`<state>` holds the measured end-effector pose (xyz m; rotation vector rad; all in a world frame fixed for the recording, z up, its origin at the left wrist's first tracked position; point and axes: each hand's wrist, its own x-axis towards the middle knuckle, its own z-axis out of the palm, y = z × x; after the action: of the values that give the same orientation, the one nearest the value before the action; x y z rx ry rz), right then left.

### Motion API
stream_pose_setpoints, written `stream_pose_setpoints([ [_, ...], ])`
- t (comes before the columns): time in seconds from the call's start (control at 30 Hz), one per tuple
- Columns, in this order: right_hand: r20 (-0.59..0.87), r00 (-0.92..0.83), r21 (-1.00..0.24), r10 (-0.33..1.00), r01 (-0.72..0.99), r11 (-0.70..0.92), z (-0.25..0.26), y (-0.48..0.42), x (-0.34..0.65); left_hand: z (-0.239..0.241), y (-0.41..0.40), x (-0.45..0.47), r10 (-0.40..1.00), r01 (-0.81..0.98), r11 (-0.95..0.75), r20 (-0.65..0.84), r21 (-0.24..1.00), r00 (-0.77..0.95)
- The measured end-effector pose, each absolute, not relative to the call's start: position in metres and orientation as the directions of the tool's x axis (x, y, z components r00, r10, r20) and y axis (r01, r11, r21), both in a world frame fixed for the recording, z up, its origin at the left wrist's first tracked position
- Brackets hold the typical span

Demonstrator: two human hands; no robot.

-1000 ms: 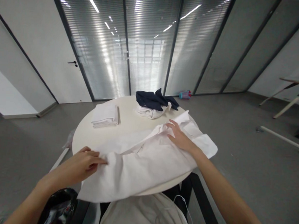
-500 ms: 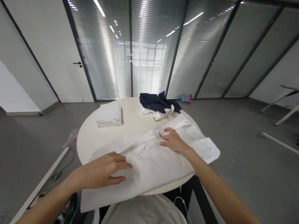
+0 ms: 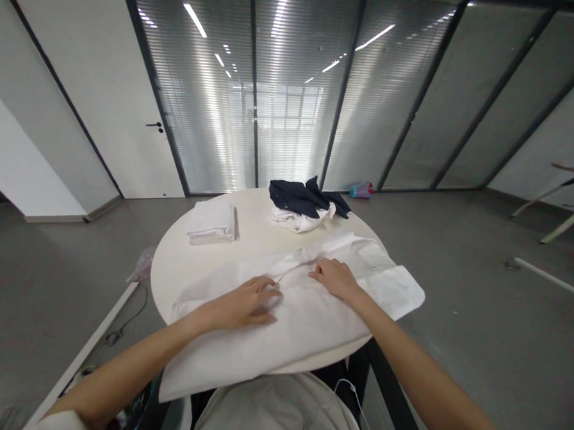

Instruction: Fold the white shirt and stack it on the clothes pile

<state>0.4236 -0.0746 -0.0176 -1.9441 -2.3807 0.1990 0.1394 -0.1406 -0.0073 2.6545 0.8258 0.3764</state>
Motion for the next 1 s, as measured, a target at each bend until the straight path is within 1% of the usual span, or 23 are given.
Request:
stream_pose_setpoints([
  [0.13,-0.047,-0.291,-0.234,0.956,0.933,0.273,-0.021,-0.067,0.430,-0.032,-0.109,0.144,0.644,0.619,-0.765,0.250,0.179,0.723],
  [0.17,-0.040,-0.313,-0.287,0.949,0.913,0.290,-0.021,-0.066,0.433,-0.036,-0.101,0.143,0.668,0.662,-0.738,0.278,0.129,0.690],
  [0.23,-0.016,-0.357,-0.441,0.934,0.841,0.314,-0.017,-0.065,0.439,-0.041,-0.086,0.142,0.729,0.756,-0.651,0.333,0.069,0.597],
  [0.3,0.031,-0.390,-0.628,0.920,0.709,0.321,-0.006,-0.066,0.446,-0.042,-0.076,0.140,0.781,0.820,-0.569,0.354,0.064,0.514],
  [0.37,0.086,-0.392,-0.781,0.916,0.544,0.306,0.011,-0.068,0.451,-0.039,-0.073,0.139,0.794,0.824,-0.561,0.332,0.079,0.509],
  [0.4,0.113,-0.375,-0.836,0.920,0.465,0.292,0.021,-0.069,0.454,-0.036,-0.074,0.139,0.776,0.795,-0.600,0.303,0.088,0.553],
  [0.47,0.167,-0.313,-0.910,0.935,0.317,0.268,0.043,-0.074,0.457,-0.027,-0.081,0.142,0.683,0.678,-0.726,0.230,0.114,0.693],
  [0.53,0.221,-0.252,-0.943,0.942,0.189,0.272,0.064,-0.081,0.460,-0.018,-0.089,0.150,0.543,0.525,-0.839,0.171,0.141,0.822],
  [0.6,0.288,-0.204,-0.945,0.936,0.095,0.312,0.082,-0.092,0.463,-0.012,-0.094,0.162,0.455,0.437,-0.888,0.136,0.145,0.880],
  [0.67,0.374,-0.145,-0.922,0.916,0.045,0.384,0.094,-0.107,0.472,-0.010,-0.094,0.176,0.470,0.459,-0.881,0.100,0.114,0.877],
  [0.73,0.463,-0.047,-0.886,0.885,0.022,0.464,0.100,-0.126,0.486,-0.013,-0.091,0.190,0.532,0.530,-0.847,0.081,0.052,0.843],
  [0.8,0.518,0.082,-0.854,0.851,-0.011,0.521,0.101,-0.145,0.507,-0.018,-0.086,0.199,0.567,0.571,-0.821,0.090,-0.019,0.819],
  [0.87,0.544,0.234,-0.826,0.806,-0.021,0.563,0.099,-0.160,0.529,-0.023,-0.082,0.205,0.549,0.558,-0.828,0.115,-0.059,0.828],
  [0.93,0.532,0.364,-0.822,0.765,0.004,0.570,0.096,-0.169,0.548,-0.023,-0.079,0.206,0.520,0.529,-0.848,0.143,-0.033,0.842],
  [1.0,0.481,0.473,-0.837,0.739,-0.003,0.547,0.091,-0.170,0.562,-0.018,-0.077,0.205,0.489,0.484,-0.872,0.155,0.076,0.858],
])
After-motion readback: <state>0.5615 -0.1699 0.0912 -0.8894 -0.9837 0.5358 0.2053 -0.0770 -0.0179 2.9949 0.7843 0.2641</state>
